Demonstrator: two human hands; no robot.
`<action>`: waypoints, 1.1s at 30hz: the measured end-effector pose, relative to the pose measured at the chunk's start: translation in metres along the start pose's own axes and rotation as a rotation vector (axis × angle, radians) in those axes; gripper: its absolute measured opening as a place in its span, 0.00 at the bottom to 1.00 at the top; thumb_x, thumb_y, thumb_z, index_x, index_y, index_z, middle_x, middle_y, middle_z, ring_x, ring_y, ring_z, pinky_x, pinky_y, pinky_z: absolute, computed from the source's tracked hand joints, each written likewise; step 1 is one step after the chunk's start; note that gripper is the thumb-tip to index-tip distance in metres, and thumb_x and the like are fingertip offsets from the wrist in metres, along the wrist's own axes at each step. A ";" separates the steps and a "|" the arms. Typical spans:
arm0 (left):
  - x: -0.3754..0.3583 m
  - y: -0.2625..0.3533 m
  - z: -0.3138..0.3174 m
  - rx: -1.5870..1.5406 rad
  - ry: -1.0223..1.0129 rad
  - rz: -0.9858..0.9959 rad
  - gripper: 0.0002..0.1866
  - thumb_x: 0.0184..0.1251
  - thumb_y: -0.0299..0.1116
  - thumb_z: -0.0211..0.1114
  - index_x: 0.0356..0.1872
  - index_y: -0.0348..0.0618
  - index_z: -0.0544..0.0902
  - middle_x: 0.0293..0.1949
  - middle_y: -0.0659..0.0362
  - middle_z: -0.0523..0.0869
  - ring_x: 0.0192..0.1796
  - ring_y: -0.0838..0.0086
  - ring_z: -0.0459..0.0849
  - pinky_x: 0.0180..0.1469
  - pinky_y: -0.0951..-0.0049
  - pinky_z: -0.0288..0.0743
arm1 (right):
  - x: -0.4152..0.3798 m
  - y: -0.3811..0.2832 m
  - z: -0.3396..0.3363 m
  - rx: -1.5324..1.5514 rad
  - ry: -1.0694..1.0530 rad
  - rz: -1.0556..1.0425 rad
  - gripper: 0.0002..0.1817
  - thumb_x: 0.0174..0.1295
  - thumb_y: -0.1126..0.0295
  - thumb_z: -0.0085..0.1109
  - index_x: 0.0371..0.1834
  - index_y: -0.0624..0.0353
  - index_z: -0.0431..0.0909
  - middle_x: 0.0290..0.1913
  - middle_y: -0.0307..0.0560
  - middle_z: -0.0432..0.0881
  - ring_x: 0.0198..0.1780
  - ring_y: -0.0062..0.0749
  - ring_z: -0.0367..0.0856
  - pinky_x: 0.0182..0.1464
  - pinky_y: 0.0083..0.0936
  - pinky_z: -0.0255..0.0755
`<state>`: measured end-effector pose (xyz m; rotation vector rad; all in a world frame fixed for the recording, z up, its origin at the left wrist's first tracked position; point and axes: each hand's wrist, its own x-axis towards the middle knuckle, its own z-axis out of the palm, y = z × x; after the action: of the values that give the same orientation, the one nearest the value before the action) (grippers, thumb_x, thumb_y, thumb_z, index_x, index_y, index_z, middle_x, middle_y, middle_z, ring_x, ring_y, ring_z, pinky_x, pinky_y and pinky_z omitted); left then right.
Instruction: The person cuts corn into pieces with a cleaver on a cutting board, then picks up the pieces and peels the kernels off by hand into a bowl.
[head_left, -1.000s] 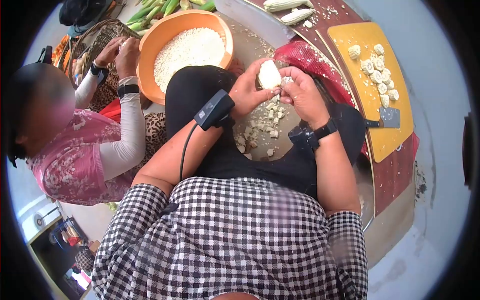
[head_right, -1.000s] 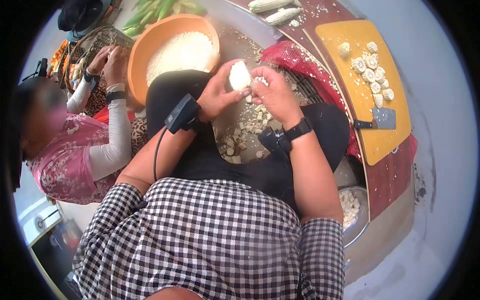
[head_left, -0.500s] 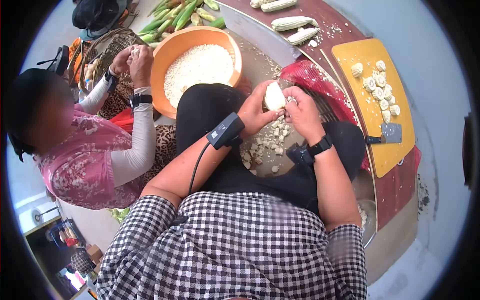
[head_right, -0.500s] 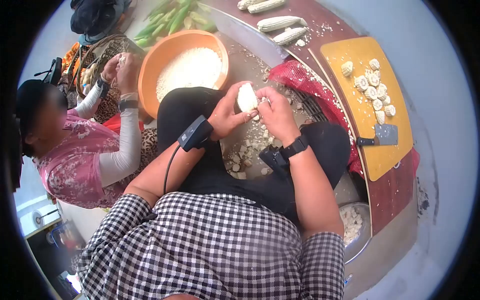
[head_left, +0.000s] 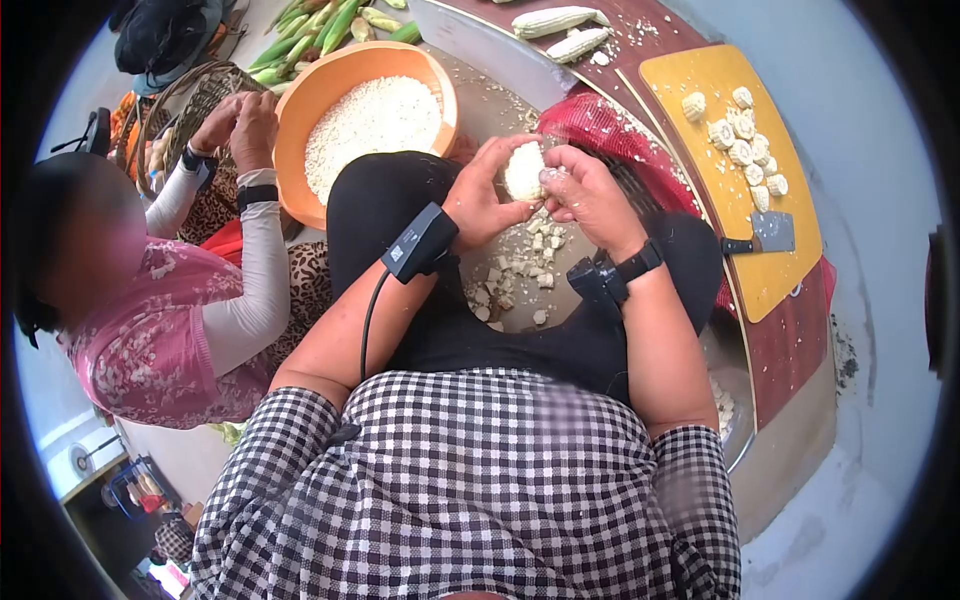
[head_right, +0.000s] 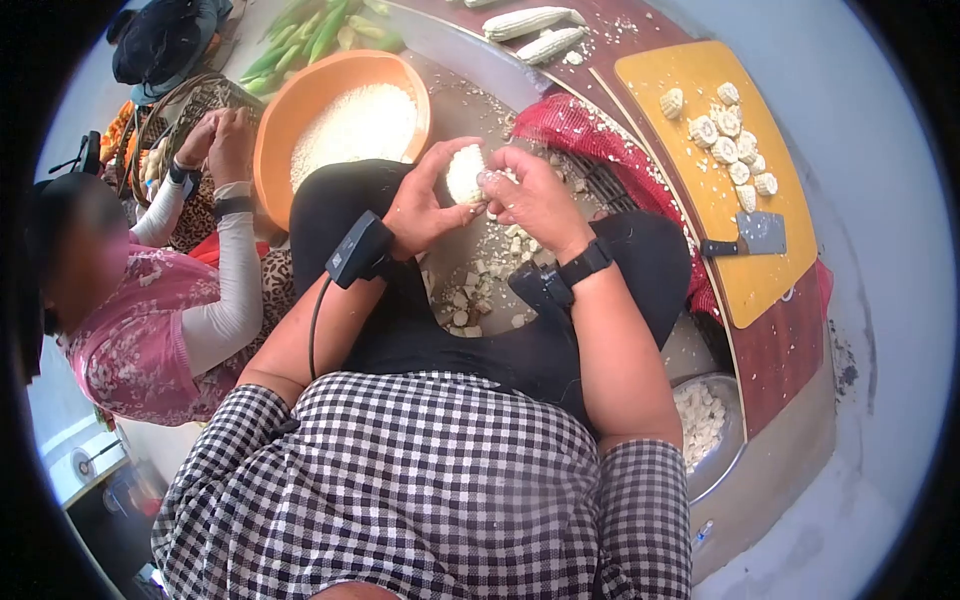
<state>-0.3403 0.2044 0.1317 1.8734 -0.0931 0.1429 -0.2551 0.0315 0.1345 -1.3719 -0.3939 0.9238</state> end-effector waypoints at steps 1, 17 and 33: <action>0.000 0.002 0.001 0.028 -0.005 0.014 0.35 0.47 0.23 0.66 0.63 0.42 0.70 0.53 0.57 0.75 0.56 0.74 0.74 0.58 0.72 0.69 | 0.000 0.000 0.000 -0.036 0.001 0.011 0.12 0.64 0.64 0.56 0.45 0.60 0.74 0.32 0.36 0.76 0.29 0.13 0.75 0.30 0.11 0.72; 0.004 0.011 0.000 -0.101 -0.104 -0.024 0.35 0.45 0.24 0.63 0.62 0.35 0.70 0.53 0.56 0.78 0.55 0.75 0.75 0.59 0.73 0.68 | 0.000 -0.003 0.003 0.041 0.017 -0.046 0.20 0.67 0.51 0.56 0.43 0.59 0.78 0.29 0.34 0.76 0.22 0.11 0.70 0.23 0.11 0.65; 0.002 0.005 0.004 0.115 -0.056 0.111 0.38 0.47 0.29 0.73 0.64 0.41 0.68 0.53 0.49 0.75 0.57 0.56 0.75 0.61 0.64 0.67 | 0.011 0.012 0.009 -0.452 0.248 -0.464 0.20 0.69 0.57 0.48 0.42 0.68 0.74 0.30 0.63 0.77 0.31 0.55 0.76 0.35 0.34 0.70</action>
<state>-0.3384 0.1986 0.1358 1.9882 -0.2317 0.1751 -0.2592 0.0451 0.1224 -1.6839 -0.7230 0.2815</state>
